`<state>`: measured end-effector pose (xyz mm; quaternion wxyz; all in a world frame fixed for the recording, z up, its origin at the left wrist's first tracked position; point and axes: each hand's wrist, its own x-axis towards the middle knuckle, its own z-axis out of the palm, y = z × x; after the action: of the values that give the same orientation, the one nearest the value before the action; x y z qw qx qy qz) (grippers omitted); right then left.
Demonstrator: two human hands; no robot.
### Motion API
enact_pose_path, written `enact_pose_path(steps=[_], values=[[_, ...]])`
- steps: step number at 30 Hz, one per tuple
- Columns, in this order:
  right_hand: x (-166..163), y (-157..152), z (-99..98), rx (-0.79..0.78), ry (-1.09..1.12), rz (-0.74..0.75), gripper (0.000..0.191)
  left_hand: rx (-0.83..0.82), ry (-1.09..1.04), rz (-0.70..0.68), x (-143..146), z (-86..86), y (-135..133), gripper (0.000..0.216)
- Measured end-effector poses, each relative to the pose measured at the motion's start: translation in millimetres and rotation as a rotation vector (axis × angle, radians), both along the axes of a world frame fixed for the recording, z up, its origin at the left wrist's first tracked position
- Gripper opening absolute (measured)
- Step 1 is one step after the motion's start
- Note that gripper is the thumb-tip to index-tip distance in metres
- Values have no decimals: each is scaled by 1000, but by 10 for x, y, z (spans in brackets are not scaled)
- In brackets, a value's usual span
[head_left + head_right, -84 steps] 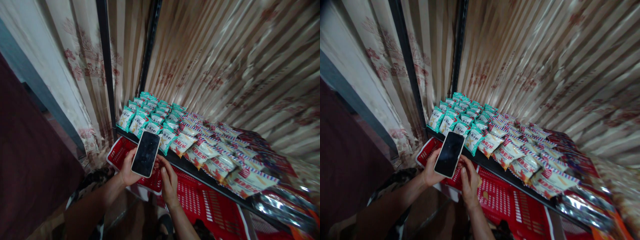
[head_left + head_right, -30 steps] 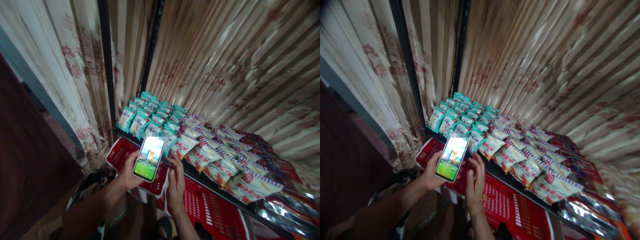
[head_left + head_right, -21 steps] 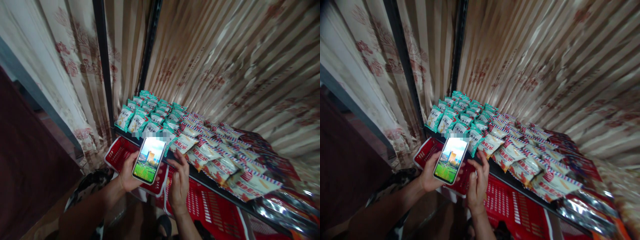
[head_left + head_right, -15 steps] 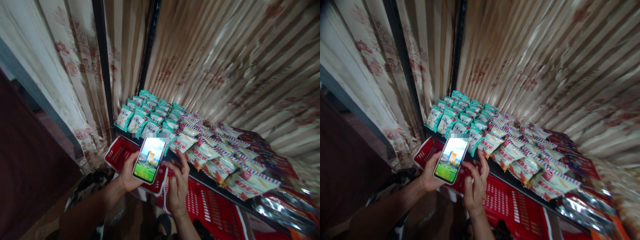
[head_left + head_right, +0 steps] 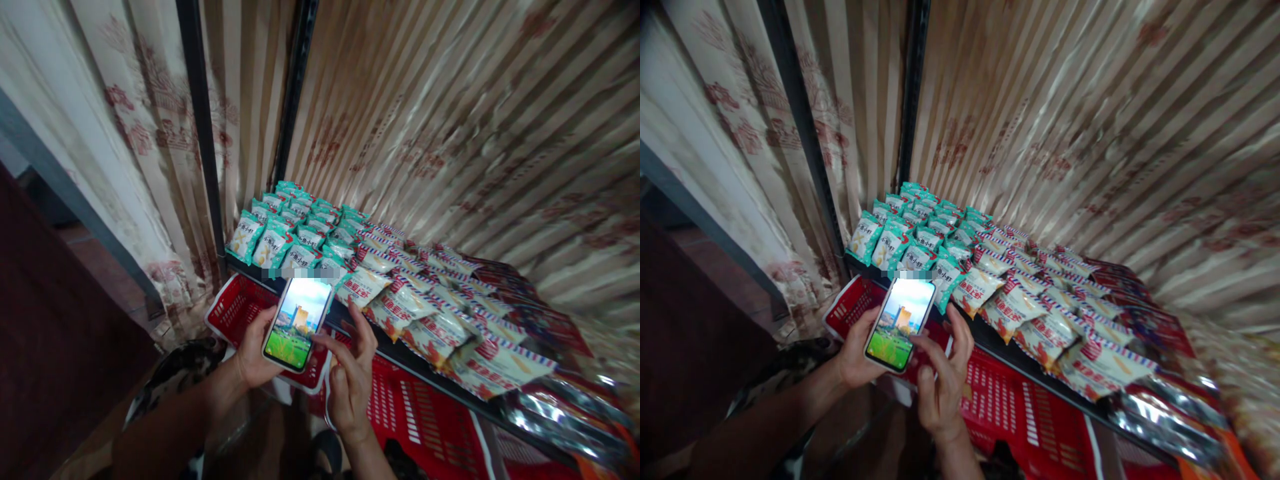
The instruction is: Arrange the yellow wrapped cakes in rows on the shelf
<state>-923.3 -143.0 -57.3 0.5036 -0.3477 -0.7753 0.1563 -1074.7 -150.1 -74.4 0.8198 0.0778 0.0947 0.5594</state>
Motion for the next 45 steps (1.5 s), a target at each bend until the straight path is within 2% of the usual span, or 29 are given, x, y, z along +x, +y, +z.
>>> enact_pose_path(steps=[13, 22, 30, 45], values=[[0, -9, -24, -8, -15, 1, 45, 59, -29, -28, -18, -91, 6, 51], [-14, -9, 4, 21, -49, 8, 41, 15, -19, 10, 3, -22, 9, 49], [-17, -2, 21, 51, -60, 8, 38, 41, -14, 15, 24, -44, 14, 47], [-21, 13, 39, 100, -100, 1, 36, -14, -32, 26, 36, -55, 1, 47]])
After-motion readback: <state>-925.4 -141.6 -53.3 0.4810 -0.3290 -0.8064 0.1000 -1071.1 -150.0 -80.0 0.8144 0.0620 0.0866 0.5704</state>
